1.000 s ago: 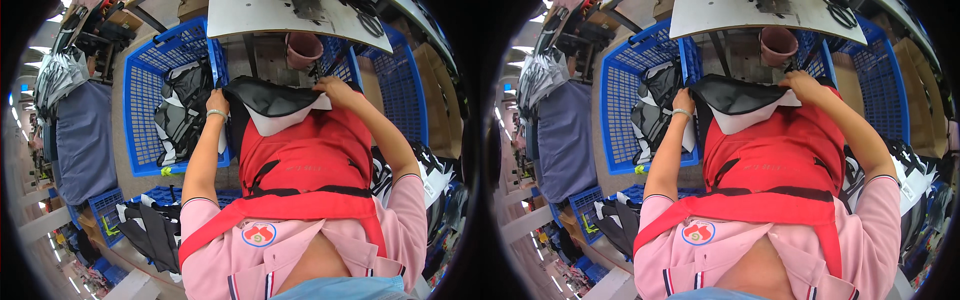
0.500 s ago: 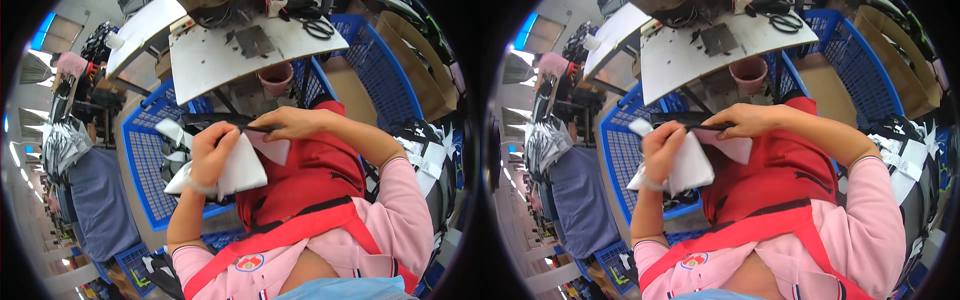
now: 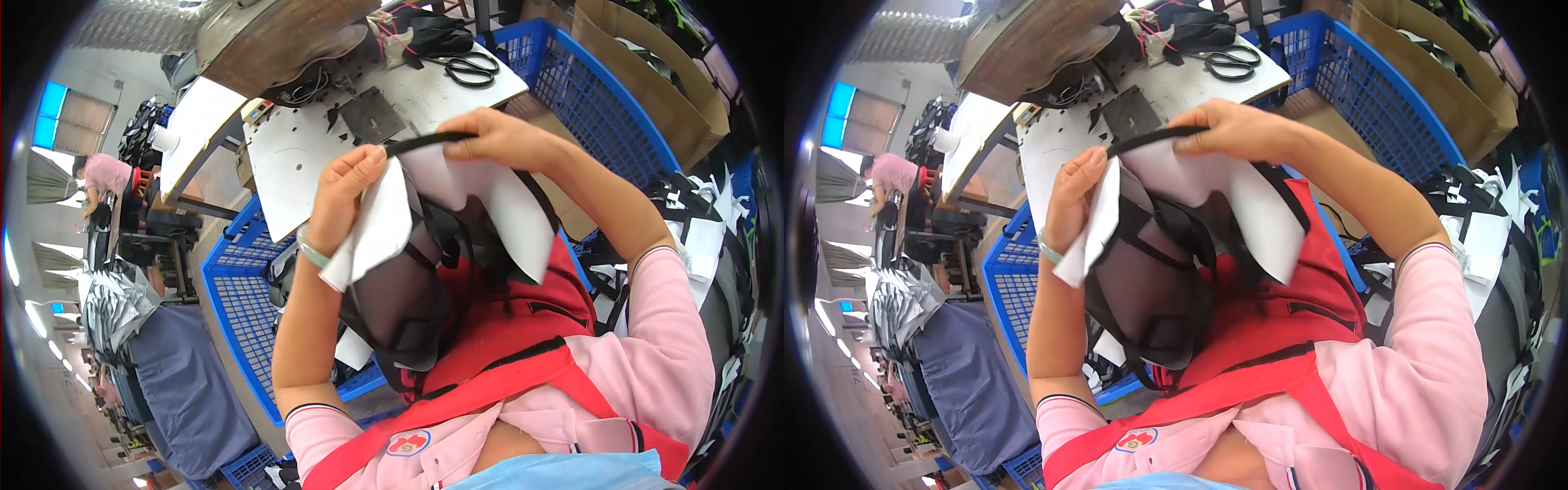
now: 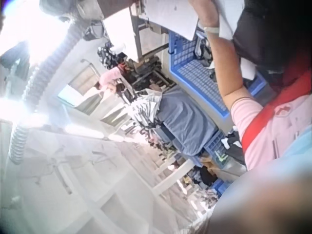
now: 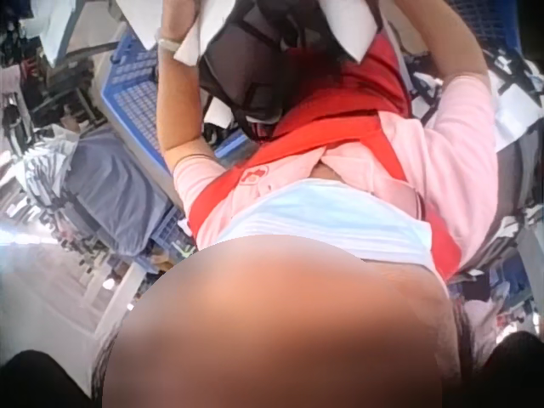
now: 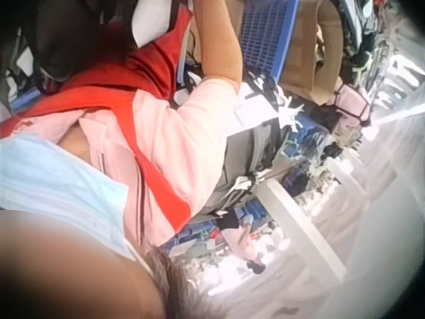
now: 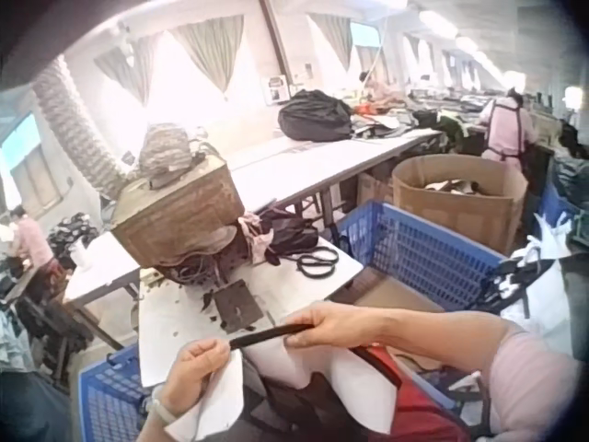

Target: Assemble and sew various components of a backpack using an industrial sewing machine.

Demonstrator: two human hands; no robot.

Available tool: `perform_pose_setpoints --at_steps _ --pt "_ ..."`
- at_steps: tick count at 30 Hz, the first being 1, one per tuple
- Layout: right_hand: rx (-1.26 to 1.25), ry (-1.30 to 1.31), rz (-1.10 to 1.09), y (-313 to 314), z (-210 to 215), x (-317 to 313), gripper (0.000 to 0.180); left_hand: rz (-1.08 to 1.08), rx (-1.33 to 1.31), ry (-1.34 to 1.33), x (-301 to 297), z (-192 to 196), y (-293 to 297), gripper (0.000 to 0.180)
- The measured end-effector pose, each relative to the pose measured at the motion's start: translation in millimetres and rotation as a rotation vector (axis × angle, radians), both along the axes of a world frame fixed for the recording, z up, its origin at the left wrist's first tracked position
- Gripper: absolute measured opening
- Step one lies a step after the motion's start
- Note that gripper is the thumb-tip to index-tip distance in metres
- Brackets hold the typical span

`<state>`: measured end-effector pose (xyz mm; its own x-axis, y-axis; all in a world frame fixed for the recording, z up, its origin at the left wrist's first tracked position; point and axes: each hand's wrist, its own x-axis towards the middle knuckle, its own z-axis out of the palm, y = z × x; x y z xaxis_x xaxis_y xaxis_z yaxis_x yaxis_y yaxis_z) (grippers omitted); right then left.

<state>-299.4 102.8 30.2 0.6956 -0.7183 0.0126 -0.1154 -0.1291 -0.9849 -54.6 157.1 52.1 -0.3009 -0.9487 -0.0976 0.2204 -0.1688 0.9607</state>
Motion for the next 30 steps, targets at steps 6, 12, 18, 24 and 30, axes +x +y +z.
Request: perform_pose_setpoints --at_steps 6,12,18,24,30 --pt "-0.002 -0.012 0.011 -49 -4 -2 0.030 -0.036 0.040 -0.124 16 4 -38 0.020" --pt "-0.033 0.030 0.003 -86 -23 14 0.033 0.071 -0.066 -0.401 31 -16 -70 0.025" --pt "-0.034 0.065 -0.028 -110 -33 24 0.034 0.132 -0.020 -0.391 36 -34 -100 0.024" --pt "-0.077 0.136 -0.093 -128 -38 27 0.032 0.171 0.041 -0.356 36 -43 -119 0.025" --pt "-0.117 0.211 -0.127 -128 -26 31 0.032 0.176 0.037 -0.340 42 -47 -129 0.027"
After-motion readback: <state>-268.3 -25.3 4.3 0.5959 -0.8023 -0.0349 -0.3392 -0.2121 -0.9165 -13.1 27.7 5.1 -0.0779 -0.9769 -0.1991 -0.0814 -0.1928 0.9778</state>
